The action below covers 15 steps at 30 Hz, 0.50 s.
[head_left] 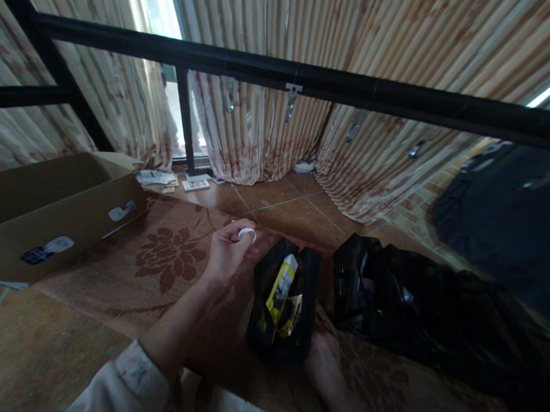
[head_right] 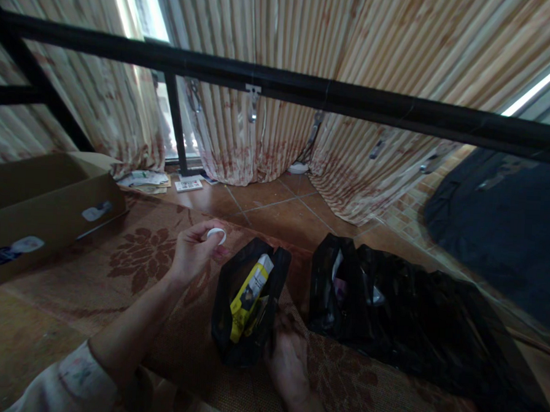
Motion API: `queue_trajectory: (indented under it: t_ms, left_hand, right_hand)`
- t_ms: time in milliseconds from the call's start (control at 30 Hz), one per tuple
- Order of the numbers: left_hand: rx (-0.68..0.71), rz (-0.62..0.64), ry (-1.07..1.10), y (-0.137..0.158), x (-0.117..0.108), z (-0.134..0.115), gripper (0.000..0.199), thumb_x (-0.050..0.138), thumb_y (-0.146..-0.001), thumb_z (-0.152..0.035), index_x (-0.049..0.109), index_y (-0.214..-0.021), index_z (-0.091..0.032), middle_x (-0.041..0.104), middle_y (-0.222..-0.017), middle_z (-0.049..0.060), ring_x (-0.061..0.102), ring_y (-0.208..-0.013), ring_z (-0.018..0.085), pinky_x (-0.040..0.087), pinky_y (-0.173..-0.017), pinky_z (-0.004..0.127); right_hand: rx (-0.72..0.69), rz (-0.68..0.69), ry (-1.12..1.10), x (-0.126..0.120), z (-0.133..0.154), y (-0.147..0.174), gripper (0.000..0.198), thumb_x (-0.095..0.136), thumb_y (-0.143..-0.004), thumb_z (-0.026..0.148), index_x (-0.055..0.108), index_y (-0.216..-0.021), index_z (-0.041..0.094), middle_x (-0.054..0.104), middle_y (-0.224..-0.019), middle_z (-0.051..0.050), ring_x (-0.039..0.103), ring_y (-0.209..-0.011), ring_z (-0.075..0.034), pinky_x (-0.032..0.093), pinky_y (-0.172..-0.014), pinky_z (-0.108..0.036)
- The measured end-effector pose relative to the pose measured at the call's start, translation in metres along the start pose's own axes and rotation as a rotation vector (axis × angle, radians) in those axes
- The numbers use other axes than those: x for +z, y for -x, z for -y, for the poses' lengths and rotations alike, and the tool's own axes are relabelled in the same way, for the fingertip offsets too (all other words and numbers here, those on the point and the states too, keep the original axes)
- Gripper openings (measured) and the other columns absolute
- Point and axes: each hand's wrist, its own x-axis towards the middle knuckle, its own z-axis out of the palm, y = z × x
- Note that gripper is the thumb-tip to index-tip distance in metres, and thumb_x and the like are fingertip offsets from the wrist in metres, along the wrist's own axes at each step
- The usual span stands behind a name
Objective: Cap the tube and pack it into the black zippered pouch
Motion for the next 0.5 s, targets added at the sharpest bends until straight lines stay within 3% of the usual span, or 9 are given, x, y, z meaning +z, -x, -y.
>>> queue_trajectory:
  t_ms: [333, 500]
  left_hand:
    - [-0.018, -0.004, 0.015, 0.0008, 0.0002, -0.0022, 0.022, 0.068, -0.069, -0.031, 0.067, -0.084, -0.016, 0.068, -0.085, 0.001, 0.063, -0.047, 0.010, 0.047, -0.037, 0.017]
    - [0.000, -0.007, 0.023, 0.0012, 0.0003, -0.0022, 0.022, 0.068, -0.069, -0.031, 0.067, -0.085, -0.016, 0.068, -0.088, 0.002, 0.062, -0.046, 0.009, 0.047, -0.036, 0.017]
  right_hand:
    - [-0.009, 0.007, 0.013, 0.0030, -0.0033, 0.0021, 0.044, 0.050, -0.080, 0.012, 0.062, -0.123, 0.017, 0.068, -0.117, -0.011, 0.060, -0.112, -0.026, 0.048, -0.099, -0.041]
    - [-0.024, -0.002, -0.003, 0.0019, -0.0025, 0.0008, 0.045, 0.050, -0.079, 0.011, 0.062, -0.121, 0.019, 0.068, -0.116, -0.010, 0.062, -0.108, -0.025, 0.049, -0.098, -0.039]
